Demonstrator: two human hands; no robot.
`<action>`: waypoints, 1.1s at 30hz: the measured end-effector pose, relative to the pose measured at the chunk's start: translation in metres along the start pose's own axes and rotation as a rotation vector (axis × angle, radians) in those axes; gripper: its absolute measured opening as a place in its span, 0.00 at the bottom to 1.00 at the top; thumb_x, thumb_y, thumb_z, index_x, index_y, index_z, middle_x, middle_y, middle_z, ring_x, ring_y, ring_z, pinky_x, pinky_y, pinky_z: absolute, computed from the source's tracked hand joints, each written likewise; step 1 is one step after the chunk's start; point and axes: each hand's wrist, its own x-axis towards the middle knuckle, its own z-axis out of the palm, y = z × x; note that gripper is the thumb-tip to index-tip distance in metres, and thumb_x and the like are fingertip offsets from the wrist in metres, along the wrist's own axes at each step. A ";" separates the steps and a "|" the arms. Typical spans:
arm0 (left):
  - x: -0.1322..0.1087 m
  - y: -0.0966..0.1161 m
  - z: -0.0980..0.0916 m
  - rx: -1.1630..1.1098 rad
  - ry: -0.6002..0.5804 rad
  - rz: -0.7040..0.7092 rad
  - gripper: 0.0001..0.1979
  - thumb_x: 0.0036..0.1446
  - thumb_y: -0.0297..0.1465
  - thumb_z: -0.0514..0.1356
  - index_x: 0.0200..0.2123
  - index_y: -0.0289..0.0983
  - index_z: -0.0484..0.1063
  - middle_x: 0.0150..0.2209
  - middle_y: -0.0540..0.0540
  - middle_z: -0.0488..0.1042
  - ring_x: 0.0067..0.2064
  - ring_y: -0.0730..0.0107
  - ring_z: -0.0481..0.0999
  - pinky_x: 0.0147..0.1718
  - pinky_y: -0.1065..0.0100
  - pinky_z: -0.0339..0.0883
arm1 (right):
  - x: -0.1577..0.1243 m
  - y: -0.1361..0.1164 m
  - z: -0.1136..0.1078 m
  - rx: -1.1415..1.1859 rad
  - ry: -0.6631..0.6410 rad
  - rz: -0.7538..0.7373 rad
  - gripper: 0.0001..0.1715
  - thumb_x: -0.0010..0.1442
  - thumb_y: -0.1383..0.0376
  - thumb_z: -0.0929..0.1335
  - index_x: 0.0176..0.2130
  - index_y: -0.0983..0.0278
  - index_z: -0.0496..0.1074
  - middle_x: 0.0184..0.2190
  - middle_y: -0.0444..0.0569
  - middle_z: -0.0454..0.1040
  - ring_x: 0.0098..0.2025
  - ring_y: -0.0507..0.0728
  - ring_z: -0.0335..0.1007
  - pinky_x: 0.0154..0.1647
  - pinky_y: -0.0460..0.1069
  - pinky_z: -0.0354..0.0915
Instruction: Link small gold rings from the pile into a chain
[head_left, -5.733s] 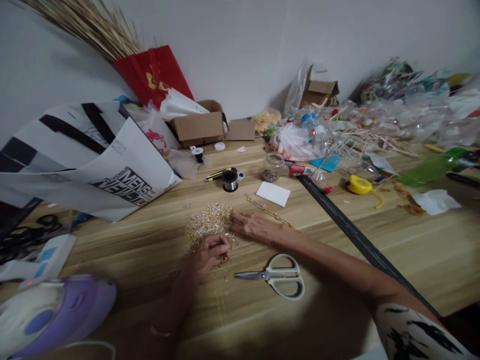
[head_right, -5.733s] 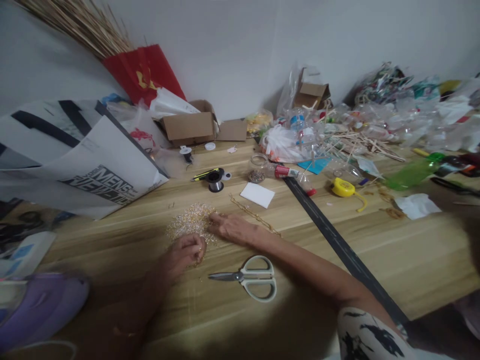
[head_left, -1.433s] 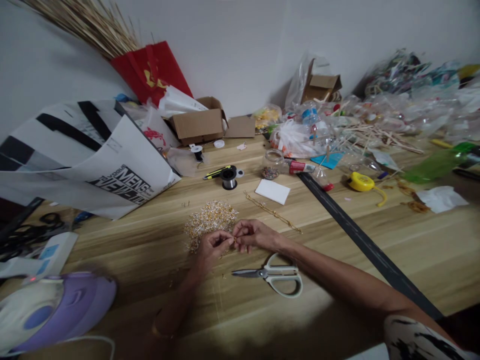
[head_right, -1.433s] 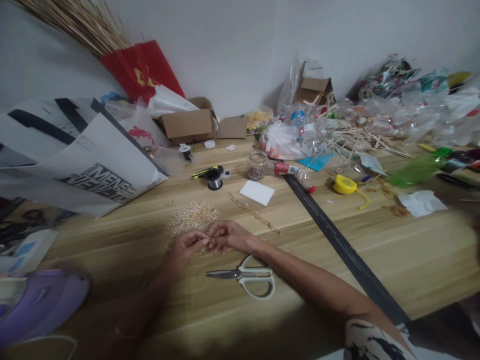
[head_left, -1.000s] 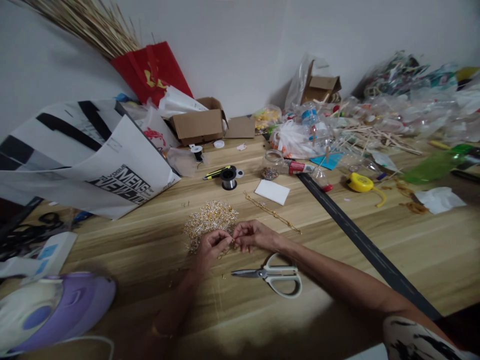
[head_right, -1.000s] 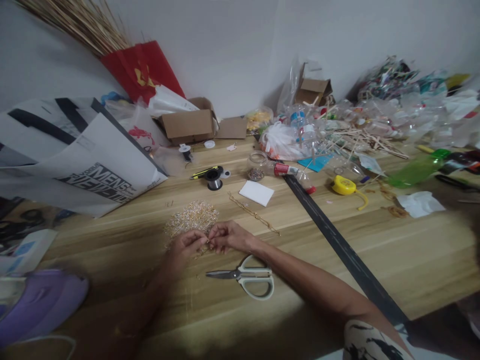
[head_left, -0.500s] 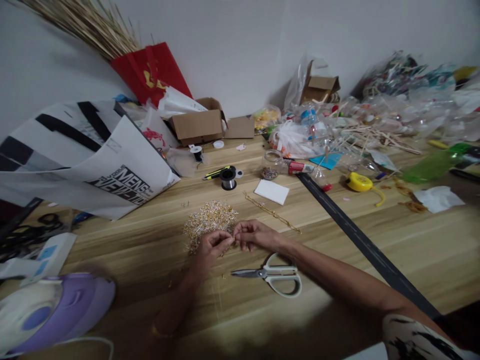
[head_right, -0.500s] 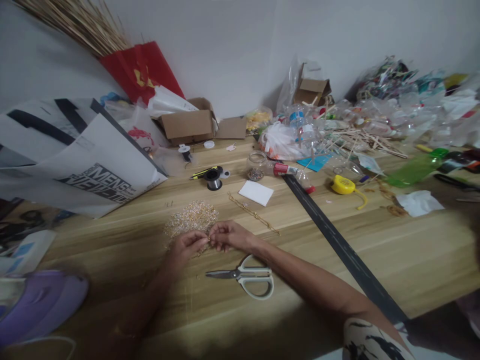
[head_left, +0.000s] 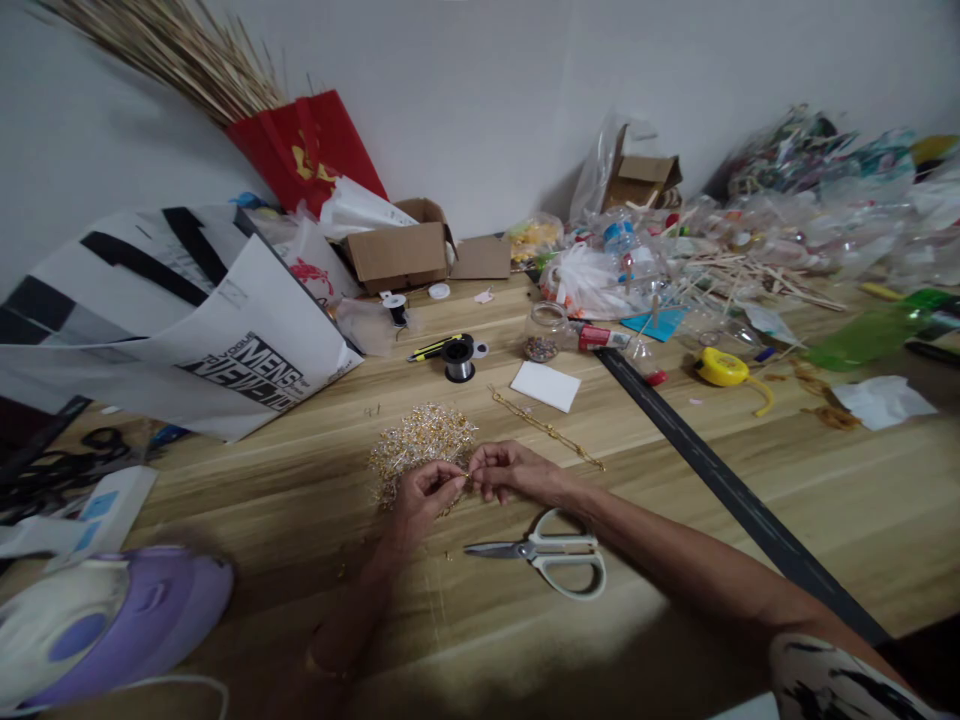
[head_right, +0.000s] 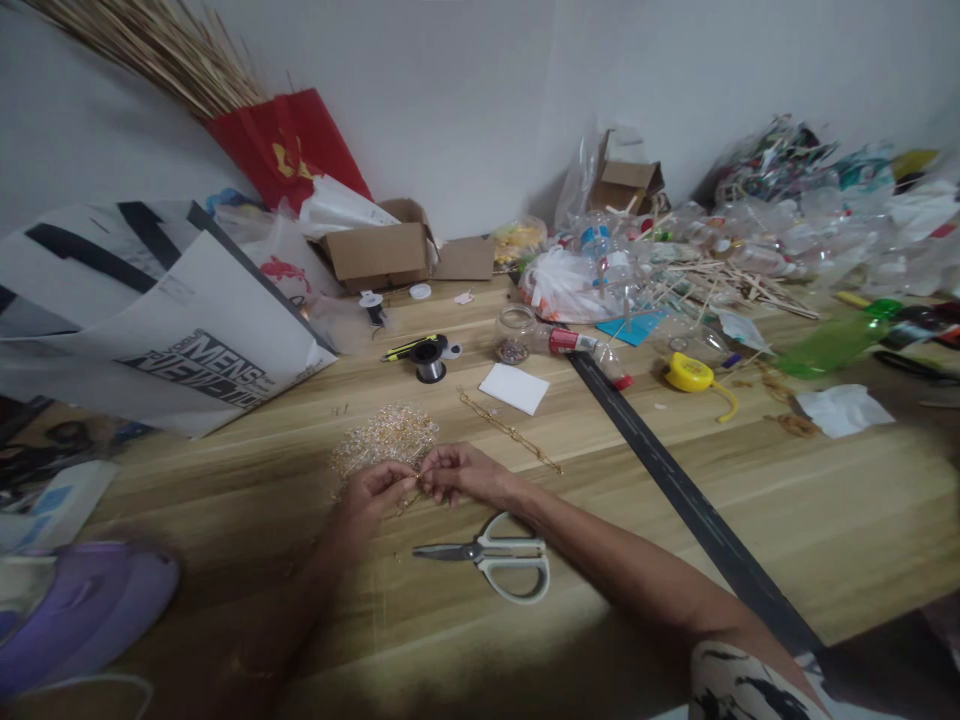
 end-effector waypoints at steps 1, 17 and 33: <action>0.000 0.000 0.000 0.002 -0.001 0.008 0.10 0.43 0.34 0.63 0.26 0.33 0.72 0.23 0.49 0.72 0.26 0.74 0.68 0.25 0.74 0.60 | 0.000 0.000 0.000 -0.005 -0.004 -0.003 0.16 0.49 0.58 0.72 0.32 0.68 0.68 0.25 0.43 0.70 0.23 0.46 0.66 0.18 0.39 0.60; -0.001 0.003 0.001 -0.022 -0.021 -0.004 0.10 0.41 0.34 0.65 0.24 0.33 0.71 0.21 0.50 0.71 0.24 0.75 0.68 0.25 0.74 0.60 | -0.001 0.002 -0.001 -0.065 -0.033 -0.040 0.18 0.51 0.55 0.71 0.33 0.68 0.68 0.24 0.42 0.68 0.22 0.45 0.64 0.20 0.39 0.60; 0.000 -0.002 0.000 -0.121 -0.024 0.000 0.10 0.44 0.35 0.64 0.25 0.33 0.72 0.23 0.49 0.74 0.26 0.72 0.71 0.28 0.71 0.64 | -0.002 0.000 -0.001 -0.023 -0.062 -0.030 0.18 0.50 0.56 0.72 0.33 0.68 0.69 0.28 0.45 0.71 0.24 0.46 0.66 0.20 0.39 0.61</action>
